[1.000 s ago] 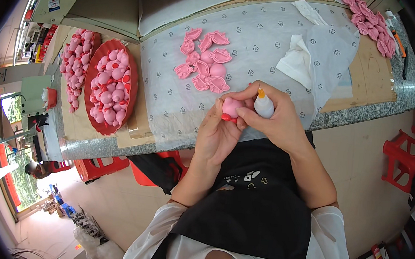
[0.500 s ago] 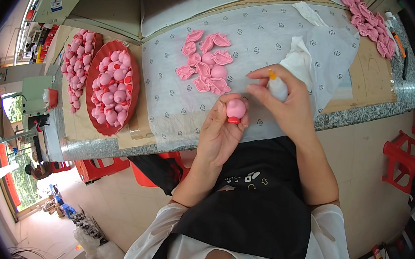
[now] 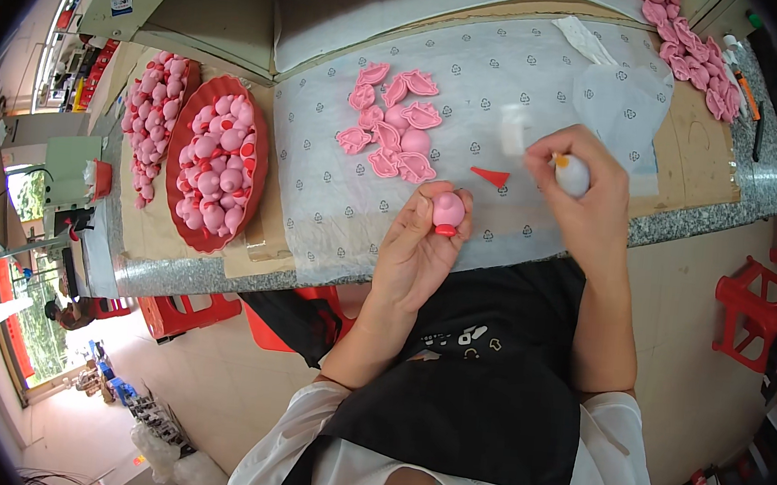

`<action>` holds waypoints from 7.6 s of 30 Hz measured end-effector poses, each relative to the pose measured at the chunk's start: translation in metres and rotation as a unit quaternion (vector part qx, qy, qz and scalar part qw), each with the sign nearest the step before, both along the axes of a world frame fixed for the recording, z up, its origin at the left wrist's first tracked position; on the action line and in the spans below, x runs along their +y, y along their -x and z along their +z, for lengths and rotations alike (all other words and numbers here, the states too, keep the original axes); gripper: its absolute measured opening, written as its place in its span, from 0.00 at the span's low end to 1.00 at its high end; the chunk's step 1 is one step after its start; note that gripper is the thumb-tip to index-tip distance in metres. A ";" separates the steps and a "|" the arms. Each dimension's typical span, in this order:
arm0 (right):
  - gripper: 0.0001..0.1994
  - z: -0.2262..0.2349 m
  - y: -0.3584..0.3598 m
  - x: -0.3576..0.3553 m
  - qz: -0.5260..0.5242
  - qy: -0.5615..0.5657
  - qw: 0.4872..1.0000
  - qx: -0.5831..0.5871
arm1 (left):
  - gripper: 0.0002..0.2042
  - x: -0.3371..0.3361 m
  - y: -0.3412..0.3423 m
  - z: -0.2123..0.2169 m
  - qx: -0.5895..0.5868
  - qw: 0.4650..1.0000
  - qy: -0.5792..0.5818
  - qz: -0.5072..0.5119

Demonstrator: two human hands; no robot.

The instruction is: Applying glue to small pink plastic toy components and joining them together.

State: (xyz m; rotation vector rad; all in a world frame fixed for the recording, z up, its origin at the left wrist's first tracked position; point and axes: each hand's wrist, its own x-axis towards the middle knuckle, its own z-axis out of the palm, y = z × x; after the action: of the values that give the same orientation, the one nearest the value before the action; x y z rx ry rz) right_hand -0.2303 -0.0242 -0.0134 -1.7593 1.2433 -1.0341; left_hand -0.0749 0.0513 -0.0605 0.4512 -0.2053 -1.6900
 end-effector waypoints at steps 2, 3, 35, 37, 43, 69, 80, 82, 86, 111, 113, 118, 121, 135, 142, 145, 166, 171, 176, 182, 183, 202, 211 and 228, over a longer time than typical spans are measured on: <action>0.04 0.008 -0.018 0.015 0.091 -0.027 0.991 -0.097 | 0.12 0.001 0.002 0.001 -0.003 1.000 -0.003 -0.009; 0.05 0.005 -0.028 0.019 0.125 -0.014 0.986 -0.113 | 0.13 0.003 0.003 0.000 -0.012 1.000 -0.019 0.017; 0.05 -0.010 -0.022 0.018 0.063 -0.052 0.988 -0.130 | 0.14 0.005 -0.007 0.000 0.118 0.993 0.003 -0.023; 0.05 -0.007 -0.025 0.023 0.085 -0.058 0.981 -0.163 | 0.13 0.004 -0.007 0.001 0.143 0.989 -0.026 -0.019; 0.05 -0.013 -0.031 0.025 0.079 -0.054 0.979 -0.178 | 0.13 0.003 -0.007 -0.004 0.153 0.988 -0.014 -0.025; 0.08 -0.021 -0.045 0.038 0.051 0.066 0.986 -0.143 | 0.14 0.002 0.001 0.002 0.076 0.995 -0.061 0.034; 0.08 -0.014 -0.038 0.029 0.023 0.072 0.992 -0.104 | 0.14 0.001 0.007 0.004 -0.004 0.999 -0.030 0.044; 0.08 -0.011 -0.041 0.028 0.100 0.157 0.980 -0.069 | 0.14 0.001 0.009 0.004 -0.016 0.996 -0.050 0.069; 0.10 -0.009 -0.031 0.007 0.094 0.165 0.981 0.027 | 0.14 0.000 0.010 0.011 -0.032 0.996 -0.059 0.058; 0.09 -0.005 -0.030 0.005 0.223 0.196 0.953 -0.057 | 0.14 -0.001 0.009 0.008 -0.066 0.996 -0.043 0.043; 0.09 -0.011 -0.026 -0.001 0.186 0.163 0.968 -0.029 | 0.14 -0.001 0.009 0.007 -0.065 0.997 -0.031 0.040; 0.08 -0.006 -0.029 0.001 0.224 0.169 0.959 -0.028 | 0.14 -0.002 0.008 0.005 -0.063 0.997 -0.026 0.037; 0.08 -0.014 -0.014 -0.015 0.071 0.130 0.989 0.028 | 0.14 0.001 0.009 0.007 -0.071 0.996 -0.033 0.031; 0.04 -0.007 -0.043 0.023 0.111 -0.264 0.913 -0.292 | 0.10 0.005 0.008 0.015 -0.108 0.992 0.041 0.054; 0.05 -0.011 -0.039 0.028 0.108 -0.256 0.875 -0.396 | 0.11 0.007 0.003 0.019 -0.029 0.998 0.040 0.045; 0.06 -0.011 -0.045 0.030 0.185 -0.036 0.948 -0.256 | 0.10 0.010 0.003 0.022 -0.052 0.996 0.022 0.063; 0.13 -0.007 -0.032 0.020 0.251 -0.150 0.916 -0.274 | 0.11 0.005 0.003 0.028 -0.040 0.997 0.032 0.055; 0.17 -0.032 -0.006 0.000 0.052 0.026 0.992 -0.109 | 0.13 0.002 0.005 0.025 -0.009 0.996 -0.045 0.073; 0.14 -0.031 -0.014 0.000 0.077 0.084 0.992 -0.051 | 0.08 0.005 -0.002 0.027 -0.242 0.962 -0.008 0.130; 0.16 -0.030 -0.002 0.002 0.056 0.057 0.997 -0.012 | 0.04 -0.003 -0.010 0.020 -0.247 0.954 0.004 0.170; 0.18 -0.029 0.001 0.001 0.065 0.077 0.995 -0.018 | 0.04 -0.005 -0.012 0.016 -0.250 0.960 0.002 0.126; 0.07 -0.003 0.010 -0.006 -0.093 0.106 0.990 0.018 | 0.18 0.000 -0.013 0.013 -0.442 0.895 0.069 -0.003; 0.08 -0.024 -0.005 0.030 0.003 0.003 0.984 -0.175 | 0.18 0.001 -0.011 0.005 -0.444 0.891 0.088 0.042; 0.06 -0.031 -0.039 0.043 0.051 -0.016 0.981 -0.187 | 0.19 0.005 0.009 -0.010 -0.517 0.829 0.099 0.189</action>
State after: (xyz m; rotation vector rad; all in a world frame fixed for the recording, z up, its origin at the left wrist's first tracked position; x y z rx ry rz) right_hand -0.1910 0.0189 -0.0448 -1.5006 0.9204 -1.2106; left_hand -0.0842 0.0560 -0.0703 1.1409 -1.0030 -0.8705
